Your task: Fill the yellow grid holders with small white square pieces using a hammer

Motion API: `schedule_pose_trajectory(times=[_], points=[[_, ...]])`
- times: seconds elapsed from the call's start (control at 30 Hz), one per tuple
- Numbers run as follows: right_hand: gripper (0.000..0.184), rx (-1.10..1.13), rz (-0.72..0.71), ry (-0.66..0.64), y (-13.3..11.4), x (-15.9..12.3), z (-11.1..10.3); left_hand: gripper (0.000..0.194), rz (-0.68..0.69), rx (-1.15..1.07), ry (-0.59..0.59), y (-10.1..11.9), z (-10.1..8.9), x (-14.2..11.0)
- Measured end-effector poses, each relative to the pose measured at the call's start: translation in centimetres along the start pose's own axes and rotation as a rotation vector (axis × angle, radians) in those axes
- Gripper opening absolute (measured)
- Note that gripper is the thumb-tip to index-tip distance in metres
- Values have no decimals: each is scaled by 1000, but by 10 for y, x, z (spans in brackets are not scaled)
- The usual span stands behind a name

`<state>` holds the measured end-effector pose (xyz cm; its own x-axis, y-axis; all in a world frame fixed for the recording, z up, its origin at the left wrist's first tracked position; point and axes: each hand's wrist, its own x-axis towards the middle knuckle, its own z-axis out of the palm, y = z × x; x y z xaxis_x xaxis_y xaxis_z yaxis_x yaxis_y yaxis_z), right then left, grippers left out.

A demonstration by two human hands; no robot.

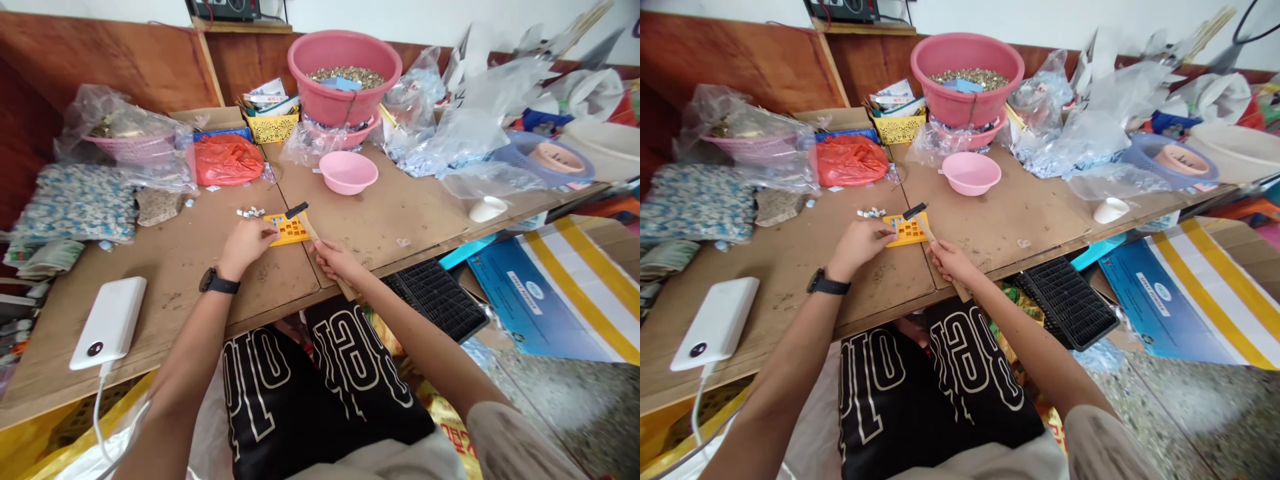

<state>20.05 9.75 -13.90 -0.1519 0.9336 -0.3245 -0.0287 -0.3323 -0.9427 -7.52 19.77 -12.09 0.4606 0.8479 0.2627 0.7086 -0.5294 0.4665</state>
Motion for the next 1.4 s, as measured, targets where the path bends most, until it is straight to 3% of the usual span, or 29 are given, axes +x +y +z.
schedule_pose_trajectory(times=[0.2,0.4,0.57,0.7,0.77,0.87,0.97,1.13,1.23,1.4], points=[[31,10,-12,-8,2,0,1,13,-34,-84,49,0,6,3],[31,-135,-58,23,-1,-3,0,21,-259,-452,-28,-16,25,11],[25,-657,-404,122,-19,-24,-11,42,-282,-646,22,-29,28,13],[25,-739,-521,246,-23,-37,-5,34,-323,-606,149,-39,17,14],[23,-777,-490,269,-21,-35,0,26,-360,-512,263,-47,10,13],[14,-829,-440,154,-16,-26,1,23,-408,-283,359,-56,2,7],[24,-673,-376,51,-10,-16,-6,25,-409,-124,397,-60,0,1],[39,-172,-10,-32,1,-6,-12,32,-351,-76,412,-54,7,8],[38,-100,30,-79,0,-4,-12,34,-369,-56,408,-52,12,25],[36,-72,24,-43,-3,-7,-11,26,-380,83,333,-57,19,41]])
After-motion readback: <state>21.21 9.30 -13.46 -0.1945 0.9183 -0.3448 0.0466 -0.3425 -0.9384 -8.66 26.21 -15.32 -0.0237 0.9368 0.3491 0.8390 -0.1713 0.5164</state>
